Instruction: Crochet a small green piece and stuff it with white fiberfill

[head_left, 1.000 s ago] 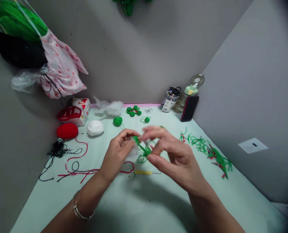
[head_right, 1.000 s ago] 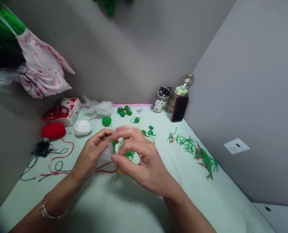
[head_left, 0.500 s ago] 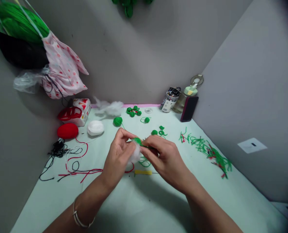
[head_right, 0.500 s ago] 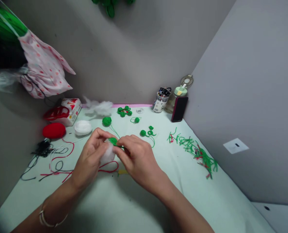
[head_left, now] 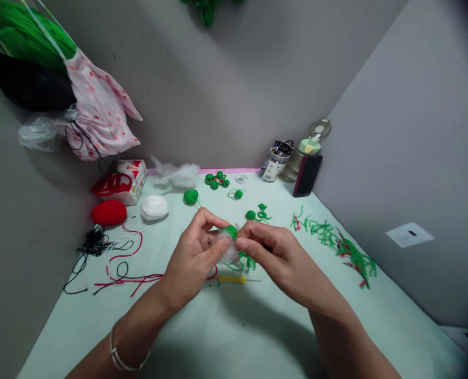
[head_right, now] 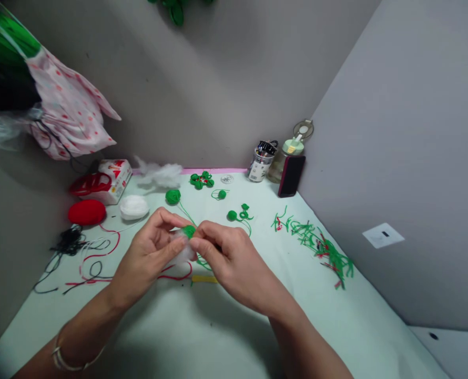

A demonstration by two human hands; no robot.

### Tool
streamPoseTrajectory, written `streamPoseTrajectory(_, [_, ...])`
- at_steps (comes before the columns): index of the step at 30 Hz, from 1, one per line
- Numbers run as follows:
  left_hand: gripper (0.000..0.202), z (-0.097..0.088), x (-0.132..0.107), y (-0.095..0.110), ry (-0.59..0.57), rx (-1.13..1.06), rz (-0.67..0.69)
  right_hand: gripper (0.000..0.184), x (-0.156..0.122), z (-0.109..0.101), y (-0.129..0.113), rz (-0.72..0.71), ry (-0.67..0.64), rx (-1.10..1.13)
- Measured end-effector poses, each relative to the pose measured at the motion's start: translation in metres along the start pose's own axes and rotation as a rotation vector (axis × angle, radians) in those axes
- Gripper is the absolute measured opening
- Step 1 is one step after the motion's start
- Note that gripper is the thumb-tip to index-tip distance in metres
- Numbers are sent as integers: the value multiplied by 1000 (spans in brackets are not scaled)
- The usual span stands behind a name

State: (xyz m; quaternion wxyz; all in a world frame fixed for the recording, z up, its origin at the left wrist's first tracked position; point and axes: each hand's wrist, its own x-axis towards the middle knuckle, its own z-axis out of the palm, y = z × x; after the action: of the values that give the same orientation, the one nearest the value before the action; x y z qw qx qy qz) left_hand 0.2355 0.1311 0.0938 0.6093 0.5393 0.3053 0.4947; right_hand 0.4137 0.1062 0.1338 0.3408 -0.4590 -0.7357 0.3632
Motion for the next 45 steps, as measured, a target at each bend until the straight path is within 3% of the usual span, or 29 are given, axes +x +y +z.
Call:
streamPoseTrajectory(3, [15, 2, 2, -8, 143, 99, 119, 26, -2, 9, -3, -22, -13, -59])
streamPoseTrajectory(5, [16, 3, 4, -11, 189, 119, 119, 22, -2, 15, -1, -62, -18, -117])
streamPoseTrajectory(9, [11, 1, 4, -13, 183, 59, 27, 16, 0, 21, 8, -173, 95, -340])
streamPoseTrajectory(12, [8, -3, 2, -10, 118, 0, -35, 17, 1, 19, 12, -177, 194, -423])
streamPoseTrajectory(16, [16, -9, -2, 0, -37, -11, -91, 26, 1, 10, 7, -81, 219, -269])
streamPoseTrajectory(20, [23, -9, -1, 8, -93, -28, -98, 26, 0, -1, 1, -3, 108, -72])
streamPoseTrajectory(23, [20, -6, 2, 3, -41, 11, -64, 27, -2, 1, -2, 6, 29, -50])
streamPoseTrajectory(28, [20, -1, 7, -12, 186, 122, 45, 23, -3, 20, -2, -2, 26, -106])
streamPoseTrajectory(34, [13, -8, 9, -14, 140, 86, -55, 19, 3, 14, 5, -121, 168, -138])
streamPoseTrajectory(37, [11, -10, 8, -13, 104, 81, -75, 26, 1, 3, 6, -194, 123, 155])
streamPoseTrajectory(40, [11, -10, 7, -11, 107, 66, -81, 26, -2, 1, 6, -144, 27, 433])
streamPoseTrajectory(42, [10, -10, 6, -10, 119, 6, -84, 9, -2, 4, 7, -114, 95, 303])
streamPoseTrajectory(45, [13, -10, 5, -10, 124, -79, -84, 22, 1, 8, 10, -184, 182, -135])
